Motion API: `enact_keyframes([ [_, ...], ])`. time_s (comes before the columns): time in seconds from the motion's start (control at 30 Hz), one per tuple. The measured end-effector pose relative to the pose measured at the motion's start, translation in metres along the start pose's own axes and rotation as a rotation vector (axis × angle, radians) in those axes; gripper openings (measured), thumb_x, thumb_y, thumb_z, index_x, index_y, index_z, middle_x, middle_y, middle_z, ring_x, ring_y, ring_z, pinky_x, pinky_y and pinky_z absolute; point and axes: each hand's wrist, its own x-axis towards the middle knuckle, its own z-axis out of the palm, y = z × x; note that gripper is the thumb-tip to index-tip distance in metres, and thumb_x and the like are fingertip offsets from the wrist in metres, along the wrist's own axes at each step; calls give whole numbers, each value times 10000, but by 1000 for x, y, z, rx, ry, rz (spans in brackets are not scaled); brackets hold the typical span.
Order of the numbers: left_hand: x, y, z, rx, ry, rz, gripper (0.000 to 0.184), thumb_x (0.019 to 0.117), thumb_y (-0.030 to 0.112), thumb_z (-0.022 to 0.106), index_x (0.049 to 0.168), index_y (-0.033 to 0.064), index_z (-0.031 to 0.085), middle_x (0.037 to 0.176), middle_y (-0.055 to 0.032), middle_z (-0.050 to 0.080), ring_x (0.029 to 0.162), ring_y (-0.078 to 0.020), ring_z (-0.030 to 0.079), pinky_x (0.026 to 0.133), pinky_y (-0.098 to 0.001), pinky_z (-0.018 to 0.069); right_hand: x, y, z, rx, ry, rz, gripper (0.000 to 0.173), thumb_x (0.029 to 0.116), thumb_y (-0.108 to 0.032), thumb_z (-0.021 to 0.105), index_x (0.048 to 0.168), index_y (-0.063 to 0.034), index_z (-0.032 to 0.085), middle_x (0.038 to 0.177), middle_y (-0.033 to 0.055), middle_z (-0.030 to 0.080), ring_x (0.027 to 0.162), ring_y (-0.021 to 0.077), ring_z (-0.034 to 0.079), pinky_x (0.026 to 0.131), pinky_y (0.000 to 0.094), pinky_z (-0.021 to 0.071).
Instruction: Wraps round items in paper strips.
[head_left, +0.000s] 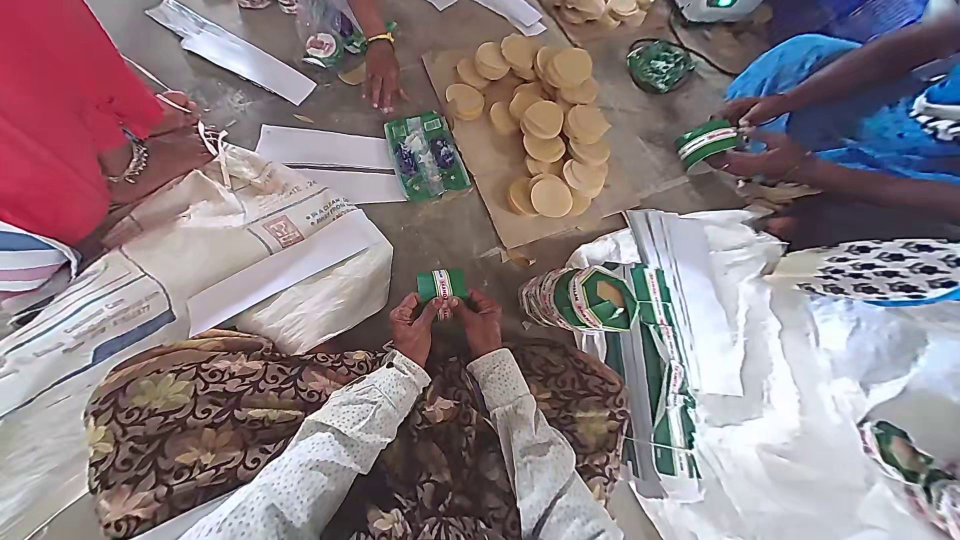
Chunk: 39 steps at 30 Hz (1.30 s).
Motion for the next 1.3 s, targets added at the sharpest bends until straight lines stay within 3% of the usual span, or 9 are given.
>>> enact_keyframes([
  [0.07, -2, 3, -1, 27, -21, -3, 63, 884, 7, 719, 922, -42, 707, 843, -20, 737, 812, -18, 694, 807, -209, 581, -3, 0, -2, 26, 3, -34, 62, 937, -14, 664, 934, 25, 712, 783, 10, 722, 722, 21, 676, 731, 221, 581],
  [0.13, -4, 2, -7, 78, -73, 12, 170, 857, 18, 734, 999, -71, 703, 915, -65, 746, 868, -39, 707, 849, -222, 587, -8, -2, -3, 93, -12, -52, 108, 880, 46, 681, 984, 53, 707, 830, 22, 739, 763, 22, 692, 759, 211, 593],
  [0.23, -4, -8, -10, 99, -63, 67, 139, 832, -10, 747, 951, -69, 703, 885, -58, 746, 845, -42, 709, 836, -231, 592, -13, -2, 0, 91, 17, -15, 183, 808, 92, 745, 987, 62, 720, 851, 48, 753, 776, 36, 706, 768, 213, 600],
  [0.47, 0, -6, -6, 9, -55, 1, 93, 850, -17, 742, 926, -47, 697, 845, -25, 744, 809, -40, 708, 811, -230, 597, -3, 5, 3, 61, 24, -46, 100, 838, 54, 744, 935, 36, 731, 807, 36, 743, 742, 32, 692, 744, 222, 594],
  [0.6, -1, -1, -7, 23, -68, -24, 128, 865, -14, 722, 976, -68, 688, 850, -41, 744, 781, -48, 714, 782, -226, 607, -5, 7, 3, 77, 11, -54, 101, 818, 22, 771, 909, 13, 728, 785, 14, 740, 721, 19, 687, 728, 209, 589],
  [0.83, 1, -2, -4, 37, -66, -13, 98, 888, -3, 698, 964, -65, 696, 866, -45, 744, 825, -31, 708, 816, -211, 592, -2, 8, 3, 96, 0, -35, 113, 844, 7, 751, 952, 30, 727, 818, 38, 747, 756, 38, 700, 757, 226, 595],
  [1.0, -4, -1, -8, 92, -91, -13, 165, 907, -14, 669, 1038, -114, 668, 913, -71, 731, 844, -12, 688, 820, -192, 572, -5, 10, 4, 148, -25, -39, 117, 818, 43, 756, 921, 27, 702, 793, 32, 732, 731, 55, 696, 730, 233, 600],
  [1.23, -1, -3, -5, 75, -58, -8, 137, 896, 2, 690, 1003, -83, 688, 910, -57, 739, 872, -23, 697, 847, -212, 578, -4, 6, 5, 150, -23, -17, 36, 902, 12, 675, 916, 18, 708, 760, 11, 723, 697, 40, 683, 700, 226, 589],
  [1.3, 0, 1, -5, 117, -39, -30, 138, 948, 40, 657, 980, -88, 696, 876, -48, 724, 834, -1, 675, 825, -197, 559, -4, 4, 4, 87, -11, -13, 129, 965, -36, 626, 867, 2, 700, 725, -13, 693, 676, 16, 656, 691, 219, 568],
])
